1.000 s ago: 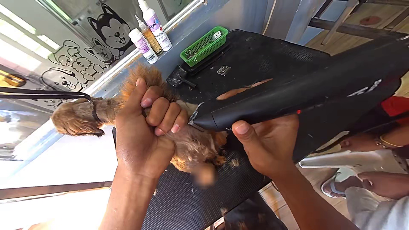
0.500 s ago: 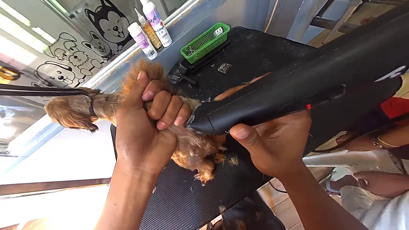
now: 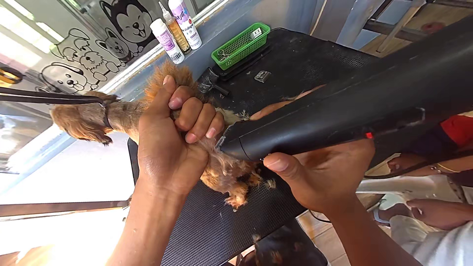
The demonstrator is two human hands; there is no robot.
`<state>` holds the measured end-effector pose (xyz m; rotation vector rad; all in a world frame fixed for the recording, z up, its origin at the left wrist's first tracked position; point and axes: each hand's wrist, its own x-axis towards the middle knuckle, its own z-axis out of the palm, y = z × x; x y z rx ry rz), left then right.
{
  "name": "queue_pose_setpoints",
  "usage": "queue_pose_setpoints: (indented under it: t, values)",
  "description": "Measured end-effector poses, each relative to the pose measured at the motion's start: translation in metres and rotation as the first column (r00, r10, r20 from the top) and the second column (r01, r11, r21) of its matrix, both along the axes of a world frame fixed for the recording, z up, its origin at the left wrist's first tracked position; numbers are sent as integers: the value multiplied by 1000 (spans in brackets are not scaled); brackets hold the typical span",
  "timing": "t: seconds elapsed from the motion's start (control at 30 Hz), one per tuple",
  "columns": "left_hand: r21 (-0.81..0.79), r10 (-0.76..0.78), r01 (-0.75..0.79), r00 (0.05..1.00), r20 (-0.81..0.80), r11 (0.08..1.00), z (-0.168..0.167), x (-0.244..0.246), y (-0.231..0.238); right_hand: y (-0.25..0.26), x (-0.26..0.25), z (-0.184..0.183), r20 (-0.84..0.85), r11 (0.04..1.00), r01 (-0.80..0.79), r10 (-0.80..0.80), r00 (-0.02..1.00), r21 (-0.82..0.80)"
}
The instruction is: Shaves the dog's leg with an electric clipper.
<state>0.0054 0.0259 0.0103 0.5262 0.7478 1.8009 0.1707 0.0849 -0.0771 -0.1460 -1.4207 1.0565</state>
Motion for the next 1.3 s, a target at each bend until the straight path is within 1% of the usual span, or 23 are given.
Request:
queue_pose_setpoints:
  t: [0.13, 0.2, 0.27, 0.3, 0.37, 0.4, 0.43, 0.47, 0.53, 0.6, 0.67, 0.73, 1.0, 1.17, 1.3]
  values:
    - [2, 5, -5, 1000, -4, 1000, 0, 0, 0, -2, -3, -3, -29, 998, 59, -59, 998, 2]
    - [-1, 13, -13, 1000, 1, 1000, 0, 0, 1, -6, -4, -3, -40, 999, 42, -43, 998, -17]
    - [-12, 13, -13, 1000, 0, 1000, 1, 0, 1, -9, -2, -3, -41, 996, -76, 74, 996, -49]
    - [-21, 9, -9, 1000, 2, 1000, 1, 0, 1, -9, 0, -4, -63, 981, -178, 174, 983, -72]
    - [-25, -4, 4, 1000, 13, 1000, 0, -2, 1, -7, 8, -12, -108, 922, -366, 353, 929, -128]
    - [-22, -2, 2, 1000, 14, 1000, 0, -2, 1, -6, 12, -18, -137, 900, -409, 391, 910, -151]
    - [-20, 2, -1, 1000, 14, 1000, 0, -3, 1, -6, 15, -22, -158, 898, -408, 384, 910, -164]
    - [-21, 5, -5, 1000, 11, 1000, 0, -3, 1, -7, 18, -25, -155, 919, -355, 331, 931, -170]
    - [-33, 21, -21, 1000, -4, 999, 0, -3, 1, -15, 18, -30, -142, 972, -160, 136, 980, -173]
    - [-34, 29, -29, 1000, -7, 999, 0, -4, 1, -23, 13, -33, -175, 980, -5, -30, 984, -199]
    - [-25, 28, -28, 1000, 3, 999, 1, -4, 2, -32, 7, -35, -206, 970, 78, -127, 970, -230]
    - [-11, 14, -14, 1000, 10, 1000, 2, -5, 2, -39, 2, -35, -199, 959, 143, -194, 961, -243]
    - [-3, -4, 4, 1000, 15, 1000, 2, -13, 3, -50, -12, -29, -150, 964, 180, -211, 966, -196]
    - [-2, -19, 19, 1000, 18, 1000, 1, -14, 2, -53, -19, -31, -130, 970, 171, -194, 972, -172]
    - [-16, -6, 6, 1000, 19, 1000, 1, -14, 1, -56, -23, -33, -97, 959, 230, -248, 964, -166]
